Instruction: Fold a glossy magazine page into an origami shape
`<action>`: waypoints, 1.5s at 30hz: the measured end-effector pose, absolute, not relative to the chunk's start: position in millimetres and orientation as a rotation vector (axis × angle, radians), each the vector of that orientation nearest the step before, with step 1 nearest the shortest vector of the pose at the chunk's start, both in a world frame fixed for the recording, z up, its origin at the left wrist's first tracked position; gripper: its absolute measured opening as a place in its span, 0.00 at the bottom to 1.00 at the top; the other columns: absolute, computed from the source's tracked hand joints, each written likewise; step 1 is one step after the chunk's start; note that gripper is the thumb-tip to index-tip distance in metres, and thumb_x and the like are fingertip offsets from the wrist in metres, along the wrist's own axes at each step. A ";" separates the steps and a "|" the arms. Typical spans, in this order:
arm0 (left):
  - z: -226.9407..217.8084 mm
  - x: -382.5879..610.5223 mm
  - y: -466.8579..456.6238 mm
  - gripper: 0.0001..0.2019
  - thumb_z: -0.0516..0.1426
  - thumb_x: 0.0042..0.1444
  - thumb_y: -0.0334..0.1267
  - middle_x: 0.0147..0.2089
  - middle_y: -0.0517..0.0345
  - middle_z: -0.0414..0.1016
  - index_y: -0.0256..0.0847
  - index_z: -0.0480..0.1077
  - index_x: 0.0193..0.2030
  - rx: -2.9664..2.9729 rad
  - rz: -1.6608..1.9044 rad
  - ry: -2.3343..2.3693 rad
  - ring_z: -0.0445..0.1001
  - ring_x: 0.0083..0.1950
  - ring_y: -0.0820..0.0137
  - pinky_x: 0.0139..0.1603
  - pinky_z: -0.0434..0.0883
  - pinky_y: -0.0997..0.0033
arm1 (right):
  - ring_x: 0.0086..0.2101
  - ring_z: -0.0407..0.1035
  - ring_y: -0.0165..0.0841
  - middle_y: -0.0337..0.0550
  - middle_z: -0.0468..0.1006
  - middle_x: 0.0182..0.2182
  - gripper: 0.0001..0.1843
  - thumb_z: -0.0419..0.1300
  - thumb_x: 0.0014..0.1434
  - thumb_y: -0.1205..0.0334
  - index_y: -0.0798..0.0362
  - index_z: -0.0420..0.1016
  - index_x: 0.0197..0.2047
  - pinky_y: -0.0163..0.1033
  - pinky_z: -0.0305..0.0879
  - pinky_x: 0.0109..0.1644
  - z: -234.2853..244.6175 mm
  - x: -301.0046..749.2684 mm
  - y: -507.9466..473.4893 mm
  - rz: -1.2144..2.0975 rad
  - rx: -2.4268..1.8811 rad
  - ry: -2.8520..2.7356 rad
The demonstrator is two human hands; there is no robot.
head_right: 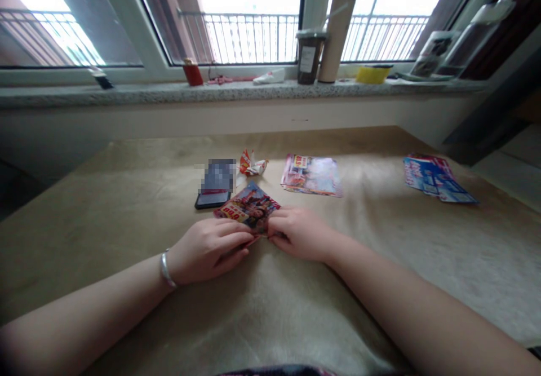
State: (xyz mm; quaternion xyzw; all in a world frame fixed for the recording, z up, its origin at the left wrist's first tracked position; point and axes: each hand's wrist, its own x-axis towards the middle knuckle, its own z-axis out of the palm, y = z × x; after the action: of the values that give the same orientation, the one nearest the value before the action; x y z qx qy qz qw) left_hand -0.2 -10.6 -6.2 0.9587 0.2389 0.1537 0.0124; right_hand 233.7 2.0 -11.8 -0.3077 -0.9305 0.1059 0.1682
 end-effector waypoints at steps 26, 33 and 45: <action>-17.3 0.3 8.1 0.07 0.52 0.60 0.34 0.40 0.51 0.72 0.36 0.67 0.33 2.734 0.486 1.318 0.69 0.43 0.64 0.47 0.70 0.63 | 0.38 0.71 0.33 0.43 0.78 0.39 0.10 0.55 0.57 0.68 0.52 0.71 0.43 0.38 0.66 0.40 -14.7 230.8 2.3 0.386 -0.952 -2.535; -16.4 0.7 10.0 0.08 0.50 0.62 0.34 0.39 0.52 0.72 0.36 0.68 0.33 2.828 0.434 1.366 0.69 0.40 0.65 0.44 0.71 0.63 | 0.42 0.69 0.34 0.45 0.77 0.42 0.12 0.55 0.58 0.69 0.53 0.74 0.44 0.41 0.67 0.46 -18.1 229.1 5.3 0.252 -0.890 -2.590; -8.3 -1.8 2.1 0.09 0.51 0.61 0.38 0.44 0.52 0.71 0.39 0.70 0.44 2.813 0.511 1.122 0.69 0.46 0.64 0.48 0.70 0.60 | 0.41 0.68 0.34 0.44 0.77 0.41 0.14 0.51 0.62 0.66 0.50 0.77 0.45 0.40 0.67 0.44 -19.4 228.7 6.3 0.205 -0.929 -2.567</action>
State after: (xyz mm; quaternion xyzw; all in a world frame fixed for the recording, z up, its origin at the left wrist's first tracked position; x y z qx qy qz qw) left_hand -1.8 2.1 -8.3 0.9153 0.3650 0.1664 0.0354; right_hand 228.7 6.3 -19.4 -0.3326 -0.9186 0.0734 0.2006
